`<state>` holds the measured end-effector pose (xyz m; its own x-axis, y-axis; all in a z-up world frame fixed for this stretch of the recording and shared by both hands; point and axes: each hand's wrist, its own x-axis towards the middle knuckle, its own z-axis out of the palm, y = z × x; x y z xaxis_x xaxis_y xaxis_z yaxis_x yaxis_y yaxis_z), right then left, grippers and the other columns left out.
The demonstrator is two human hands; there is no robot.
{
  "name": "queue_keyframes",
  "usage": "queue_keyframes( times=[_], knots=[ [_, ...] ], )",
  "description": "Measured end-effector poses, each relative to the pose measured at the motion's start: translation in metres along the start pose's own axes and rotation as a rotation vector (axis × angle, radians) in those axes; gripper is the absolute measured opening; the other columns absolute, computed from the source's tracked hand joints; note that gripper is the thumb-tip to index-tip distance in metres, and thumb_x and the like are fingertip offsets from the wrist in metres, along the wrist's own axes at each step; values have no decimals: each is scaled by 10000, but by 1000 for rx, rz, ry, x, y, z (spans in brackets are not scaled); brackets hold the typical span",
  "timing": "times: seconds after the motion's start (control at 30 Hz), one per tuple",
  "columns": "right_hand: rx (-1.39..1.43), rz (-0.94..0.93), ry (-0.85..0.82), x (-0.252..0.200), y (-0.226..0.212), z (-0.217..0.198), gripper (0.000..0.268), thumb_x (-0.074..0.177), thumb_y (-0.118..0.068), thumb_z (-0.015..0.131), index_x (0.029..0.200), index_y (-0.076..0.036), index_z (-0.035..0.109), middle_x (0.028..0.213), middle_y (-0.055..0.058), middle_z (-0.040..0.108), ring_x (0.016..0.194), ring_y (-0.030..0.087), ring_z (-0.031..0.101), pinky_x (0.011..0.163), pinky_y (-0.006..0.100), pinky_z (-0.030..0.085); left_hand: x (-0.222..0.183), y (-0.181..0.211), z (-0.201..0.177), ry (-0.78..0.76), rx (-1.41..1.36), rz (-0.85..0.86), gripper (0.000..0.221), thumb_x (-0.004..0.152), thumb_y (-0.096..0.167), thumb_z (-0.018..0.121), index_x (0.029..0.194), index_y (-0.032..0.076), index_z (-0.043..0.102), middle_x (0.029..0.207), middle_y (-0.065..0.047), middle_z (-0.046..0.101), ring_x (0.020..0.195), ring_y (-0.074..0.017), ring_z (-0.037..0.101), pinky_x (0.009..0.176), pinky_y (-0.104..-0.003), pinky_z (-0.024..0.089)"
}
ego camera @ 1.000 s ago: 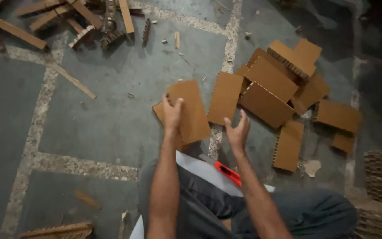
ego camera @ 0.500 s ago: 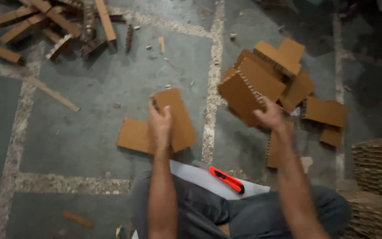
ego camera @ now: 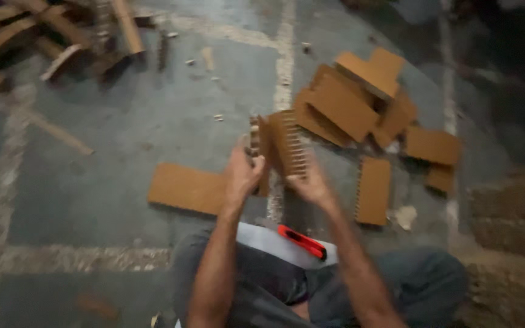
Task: The person cuts a long strip of honeycomb cardboard using a utility knife while sitting on the floor, then stacks the cut rectangular pieces into a larger block by fitting their notched edges together.
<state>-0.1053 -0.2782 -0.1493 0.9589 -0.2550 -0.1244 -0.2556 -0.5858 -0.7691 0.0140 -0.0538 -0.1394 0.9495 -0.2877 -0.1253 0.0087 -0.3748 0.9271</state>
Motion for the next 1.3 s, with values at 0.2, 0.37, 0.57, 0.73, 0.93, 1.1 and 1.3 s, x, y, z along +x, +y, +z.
queue_keyframes(
  times=[0.2,0.37,0.57,0.73,0.93,1.1,1.3],
  knots=[
    [124,51,-31,-25,0,29,438,1024,-211,537,1435,-64,573,1303,150,700,1224,270,673,1049,382,502,-23,44,-1,20,419,206,1113,712,468,865,1547,12,289,1548,-282,319,1299,-479,502,889,-538,526],
    [-403,127,361,-44,77,-75,505,907,-323,724,1331,-58,656,1297,189,692,1239,374,638,1049,455,500,-23,70,20,-78,620,130,957,792,297,790,1597,132,300,1656,-215,256,1253,-412,546,917,-504,561],
    [-458,886,386,-86,146,-143,1295,662,-575,886,1601,-24,183,1373,359,518,1203,527,568,1003,549,472,-4,70,14,-56,723,140,959,766,331,776,1583,148,307,1652,-183,244,1228,-400,557,847,-518,573],
    [-369,877,435,-83,152,-136,969,698,-570,862,1422,-10,546,1367,281,651,1243,439,655,1035,509,520,8,64,17,-20,665,190,927,779,397,768,1559,141,337,1621,-201,297,1208,-408,571,832,-536,570],
    [-422,430,608,-42,117,-173,836,910,-538,751,1438,60,501,1454,310,471,1282,464,490,969,562,463,26,53,13,22,597,64,793,803,403,757,1488,175,428,1545,-174,412,1244,-353,567,906,-571,516],
    [-492,56,309,103,76,-197,821,875,-590,743,1425,-2,580,1430,257,549,1316,411,532,1059,524,465,24,57,14,58,580,107,731,898,470,732,1481,157,421,1550,-191,439,1302,-368,524,994,-579,469],
    [-715,85,-219,193,63,-173,968,721,-645,838,1366,36,602,1414,235,568,1316,392,544,1089,498,455,28,76,3,-6,731,64,776,782,457,755,1426,178,424,1488,-112,463,1395,-313,417,1116,-723,262]
  ],
)
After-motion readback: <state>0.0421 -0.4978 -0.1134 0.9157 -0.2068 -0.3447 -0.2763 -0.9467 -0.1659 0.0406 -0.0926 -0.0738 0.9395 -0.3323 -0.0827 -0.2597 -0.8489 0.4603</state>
